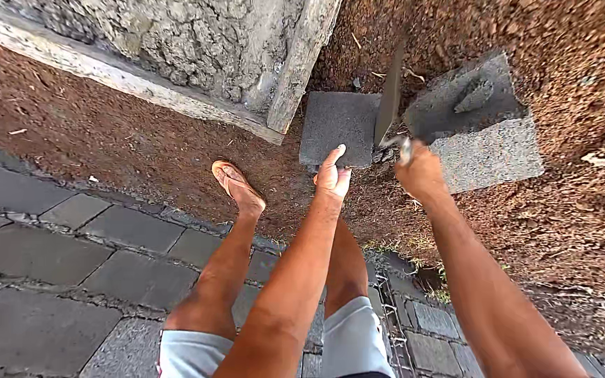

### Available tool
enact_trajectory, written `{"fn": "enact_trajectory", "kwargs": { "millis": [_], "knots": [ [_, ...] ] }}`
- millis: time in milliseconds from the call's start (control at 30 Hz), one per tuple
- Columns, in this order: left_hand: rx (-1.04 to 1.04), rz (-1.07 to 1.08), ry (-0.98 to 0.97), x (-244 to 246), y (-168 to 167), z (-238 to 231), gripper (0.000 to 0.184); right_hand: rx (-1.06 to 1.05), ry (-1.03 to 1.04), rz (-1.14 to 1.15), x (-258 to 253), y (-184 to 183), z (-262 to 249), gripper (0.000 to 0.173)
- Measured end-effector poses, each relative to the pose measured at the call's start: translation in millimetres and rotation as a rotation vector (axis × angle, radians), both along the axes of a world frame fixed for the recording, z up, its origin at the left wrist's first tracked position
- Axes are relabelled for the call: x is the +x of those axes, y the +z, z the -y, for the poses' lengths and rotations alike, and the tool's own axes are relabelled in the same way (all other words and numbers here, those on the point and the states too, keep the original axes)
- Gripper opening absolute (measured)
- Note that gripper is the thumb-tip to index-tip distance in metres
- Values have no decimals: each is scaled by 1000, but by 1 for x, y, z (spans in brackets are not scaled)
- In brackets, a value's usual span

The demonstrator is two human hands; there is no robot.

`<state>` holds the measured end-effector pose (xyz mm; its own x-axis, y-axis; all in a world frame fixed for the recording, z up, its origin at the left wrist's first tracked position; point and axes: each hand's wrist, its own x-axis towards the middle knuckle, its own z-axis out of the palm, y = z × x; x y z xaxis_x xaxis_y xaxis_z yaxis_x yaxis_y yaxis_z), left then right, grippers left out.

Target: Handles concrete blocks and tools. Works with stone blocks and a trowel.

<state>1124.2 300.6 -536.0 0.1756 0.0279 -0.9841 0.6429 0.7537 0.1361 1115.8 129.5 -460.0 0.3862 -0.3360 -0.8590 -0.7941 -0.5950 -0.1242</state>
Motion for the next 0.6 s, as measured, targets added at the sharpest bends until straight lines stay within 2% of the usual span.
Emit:
{"fn": "enact_trajectory", "kwargs": {
  "millis": [33, 100, 200, 300, 333, 400, 467, 600],
  "knots": [
    [-1, 14, 0, 0, -1, 2, 34, 24, 27, -106, -9, -10, 5, 38],
    [-2, 24, -2, 4, -3, 2, 30, 1, 34, -111, -3, -1, 9, 40],
    [-8, 13, 26, -5, -2, -1, 31, -121, -21, 177, 34, 39, 10, 37],
    [-4, 15, 55, -11, -5, 0, 29, -212, -76, 332, 69, 30, 3, 40],
    [2, 13, 68, -12, -6, 0, 29, -178, -45, 279, 68, 18, 2, 44],
    [0, 18, 82, -15, -8, 1, 32, -23, 82, -34, 51, -10, 10, 43],
    [7, 18, 77, -12, -9, 2, 31, 3, 151, -188, 43, -15, 24, 40],
    [13, 7, 102, -14, -9, -1, 30, -143, 60, 108, 78, 32, 29, 38]
  ]
}}
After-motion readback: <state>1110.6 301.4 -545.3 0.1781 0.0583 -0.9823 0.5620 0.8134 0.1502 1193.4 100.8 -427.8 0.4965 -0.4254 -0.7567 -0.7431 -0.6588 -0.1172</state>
